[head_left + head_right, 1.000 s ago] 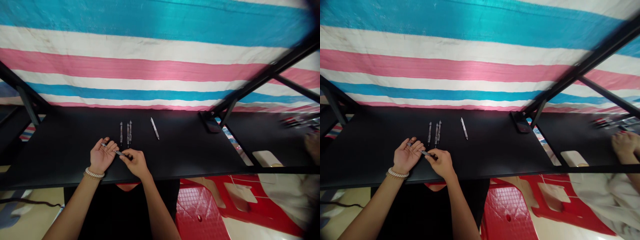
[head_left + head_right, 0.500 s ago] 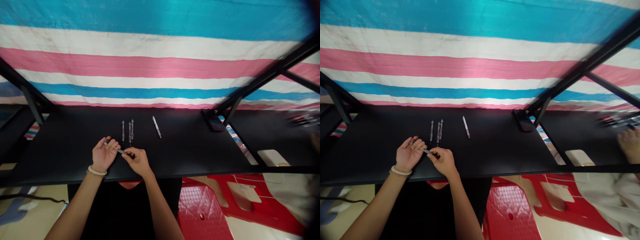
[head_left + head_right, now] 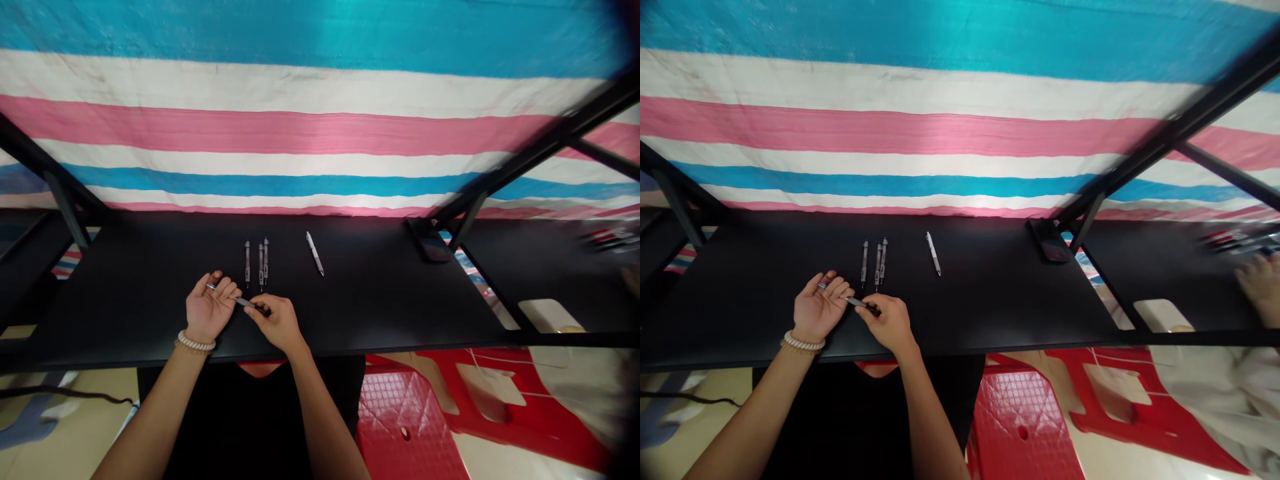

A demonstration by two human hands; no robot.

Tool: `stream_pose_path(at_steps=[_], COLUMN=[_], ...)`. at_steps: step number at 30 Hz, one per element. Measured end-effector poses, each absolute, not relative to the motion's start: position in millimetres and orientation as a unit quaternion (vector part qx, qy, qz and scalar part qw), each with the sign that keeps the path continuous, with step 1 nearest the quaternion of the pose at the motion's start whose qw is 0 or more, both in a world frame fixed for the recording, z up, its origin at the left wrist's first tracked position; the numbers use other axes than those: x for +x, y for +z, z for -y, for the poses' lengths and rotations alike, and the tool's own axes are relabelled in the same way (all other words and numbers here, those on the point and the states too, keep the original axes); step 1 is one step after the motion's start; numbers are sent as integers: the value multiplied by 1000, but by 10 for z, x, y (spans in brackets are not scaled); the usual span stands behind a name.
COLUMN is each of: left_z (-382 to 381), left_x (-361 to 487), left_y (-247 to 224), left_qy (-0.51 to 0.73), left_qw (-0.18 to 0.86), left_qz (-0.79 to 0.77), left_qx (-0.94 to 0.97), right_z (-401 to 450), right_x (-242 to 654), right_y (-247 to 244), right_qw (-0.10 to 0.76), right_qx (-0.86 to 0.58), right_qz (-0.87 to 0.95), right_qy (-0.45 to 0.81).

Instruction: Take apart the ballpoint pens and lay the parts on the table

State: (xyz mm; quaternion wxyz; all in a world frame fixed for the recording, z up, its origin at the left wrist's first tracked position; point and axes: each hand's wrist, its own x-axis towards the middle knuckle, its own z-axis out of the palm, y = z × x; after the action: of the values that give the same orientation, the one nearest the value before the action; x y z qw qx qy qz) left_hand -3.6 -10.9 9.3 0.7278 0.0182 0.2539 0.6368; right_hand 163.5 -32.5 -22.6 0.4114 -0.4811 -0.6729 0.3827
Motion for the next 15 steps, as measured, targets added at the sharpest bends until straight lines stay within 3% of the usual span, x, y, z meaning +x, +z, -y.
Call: stream_pose_path(at_steps=[11,15], left_z=[136,122], left_x=[-49,-37], left_y=[113,118], left_qy=[639,631], left_qw=[731,726], left_qz=[-240,-271], left_qx=[26,46], right_z=[334,337], right_x=[1634,1637], right_y=[-242,-224], right_qw=[417,455], right_qx=[-481,-485], right_qz=[672,650], right_qy=[379,368])
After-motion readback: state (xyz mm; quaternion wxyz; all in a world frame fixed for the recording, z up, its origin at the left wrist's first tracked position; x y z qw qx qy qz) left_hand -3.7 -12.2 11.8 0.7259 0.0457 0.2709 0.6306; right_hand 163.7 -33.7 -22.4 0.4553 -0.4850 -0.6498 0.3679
